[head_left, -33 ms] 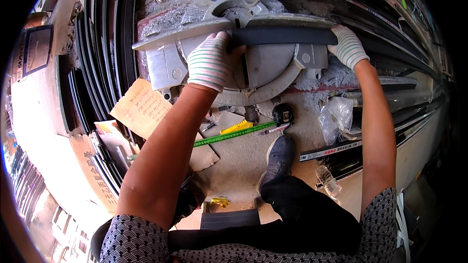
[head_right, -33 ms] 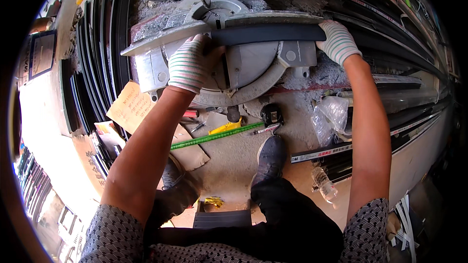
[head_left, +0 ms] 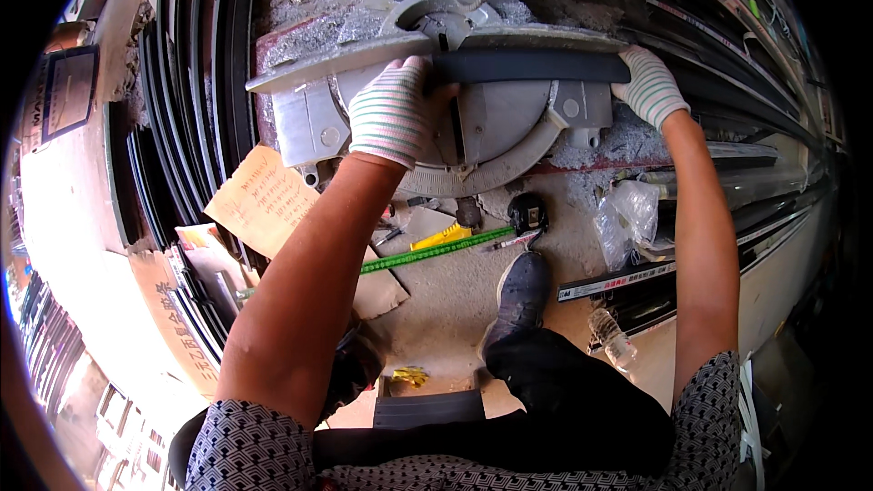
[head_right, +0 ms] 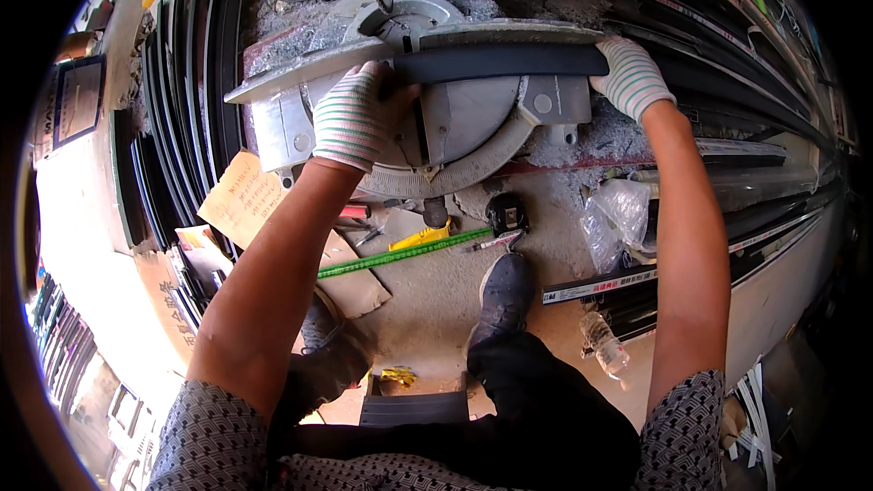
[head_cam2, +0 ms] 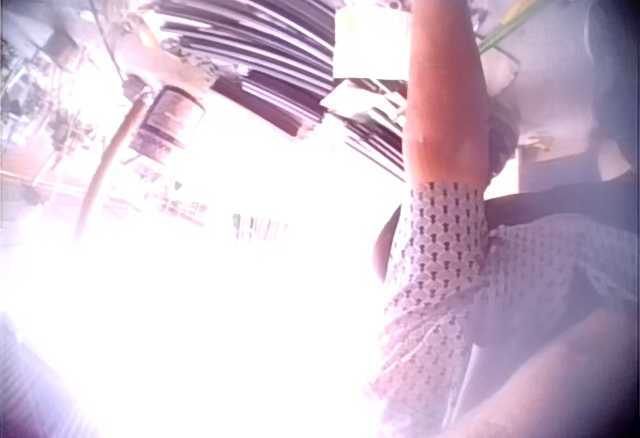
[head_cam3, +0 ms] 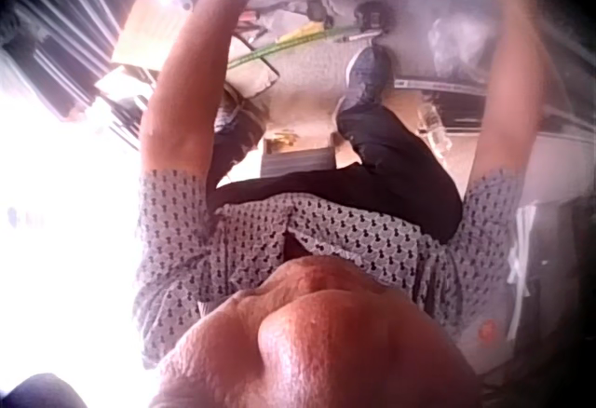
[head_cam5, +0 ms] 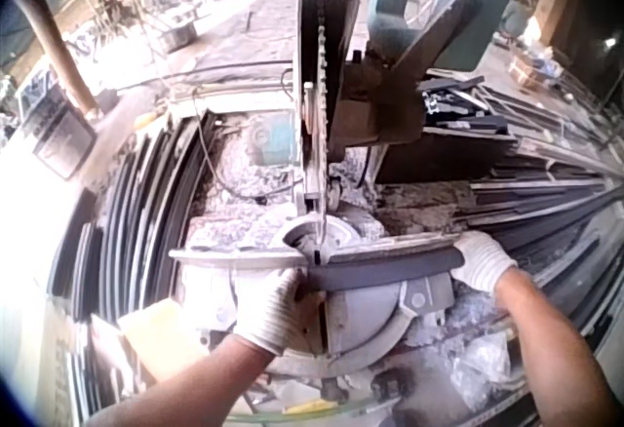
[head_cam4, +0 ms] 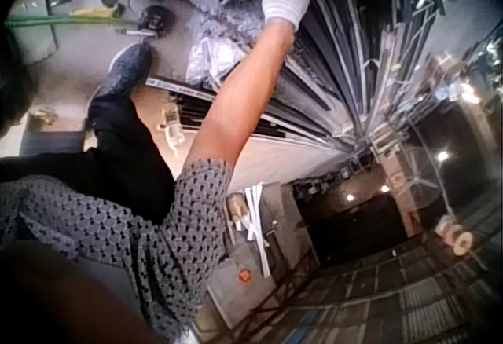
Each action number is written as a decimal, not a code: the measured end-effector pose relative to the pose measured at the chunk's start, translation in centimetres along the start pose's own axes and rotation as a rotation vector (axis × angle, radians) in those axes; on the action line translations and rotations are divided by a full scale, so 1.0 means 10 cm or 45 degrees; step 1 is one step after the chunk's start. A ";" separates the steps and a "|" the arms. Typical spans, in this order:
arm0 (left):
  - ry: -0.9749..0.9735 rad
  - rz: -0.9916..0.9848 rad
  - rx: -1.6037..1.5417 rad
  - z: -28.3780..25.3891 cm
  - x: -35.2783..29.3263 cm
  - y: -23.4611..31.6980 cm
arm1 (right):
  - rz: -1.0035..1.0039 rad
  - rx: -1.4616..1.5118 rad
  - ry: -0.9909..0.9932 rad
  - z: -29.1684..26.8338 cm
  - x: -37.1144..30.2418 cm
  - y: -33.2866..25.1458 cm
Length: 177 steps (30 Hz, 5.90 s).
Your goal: The person measures a long metal profile using a tape measure and marks it with a marker. They then position the profile on a miter saw, secure it, and cut it to the measured length. The person repeats this process for a second piece, measuring and cutting it as well.
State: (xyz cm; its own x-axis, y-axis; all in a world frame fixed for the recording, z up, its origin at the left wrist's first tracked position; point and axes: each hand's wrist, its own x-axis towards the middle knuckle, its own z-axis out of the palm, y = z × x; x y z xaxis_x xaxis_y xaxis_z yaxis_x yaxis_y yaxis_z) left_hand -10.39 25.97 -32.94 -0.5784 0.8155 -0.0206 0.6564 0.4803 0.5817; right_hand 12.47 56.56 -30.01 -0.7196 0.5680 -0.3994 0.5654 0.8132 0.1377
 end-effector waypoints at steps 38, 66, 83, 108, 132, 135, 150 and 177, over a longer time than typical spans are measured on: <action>-0.008 -0.028 0.004 0.02 0.03 -0.04 | -0.235 0.543 0.701 0.24 -0.16 -0.28; 0.659 0.153 0.458 -0.85 -0.02 -0.76 | -0.105 0.482 0.720 0.25 -0.19 -0.41; 0.481 0.044 0.352 -0.84 -0.07 -0.80 | -0.166 0.444 0.788 0.32 -0.20 -0.37; 0.476 0.025 0.401 -0.82 -0.14 -0.72 | -0.141 0.365 0.731 0.31 -0.20 -0.36; 0.443 0.031 0.486 -0.78 -0.14 -0.80 | -0.030 0.312 0.607 0.16 -0.27 -0.49; 0.434 0.012 0.477 -0.76 -0.14 -0.75 | -0.037 0.315 0.656 0.22 -0.27 -0.43; 0.305 -0.166 -0.169 -1.42 0.06 -0.34 | -0.070 0.303 0.762 0.26 -0.28 -0.41; -0.104 -0.407 -0.818 -2.62 2.72 2.55 | -0.099 0.468 0.558 -0.13 -0.30 -0.54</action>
State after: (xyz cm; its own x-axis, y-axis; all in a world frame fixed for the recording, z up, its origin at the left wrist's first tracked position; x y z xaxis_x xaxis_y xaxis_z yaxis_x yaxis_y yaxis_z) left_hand -22.09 51.94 2.66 -0.6399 0.7006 -0.3158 0.0325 0.4352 0.8997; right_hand 11.06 50.59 -28.41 -0.8201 0.5715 0.0281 0.5507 0.8017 -0.2322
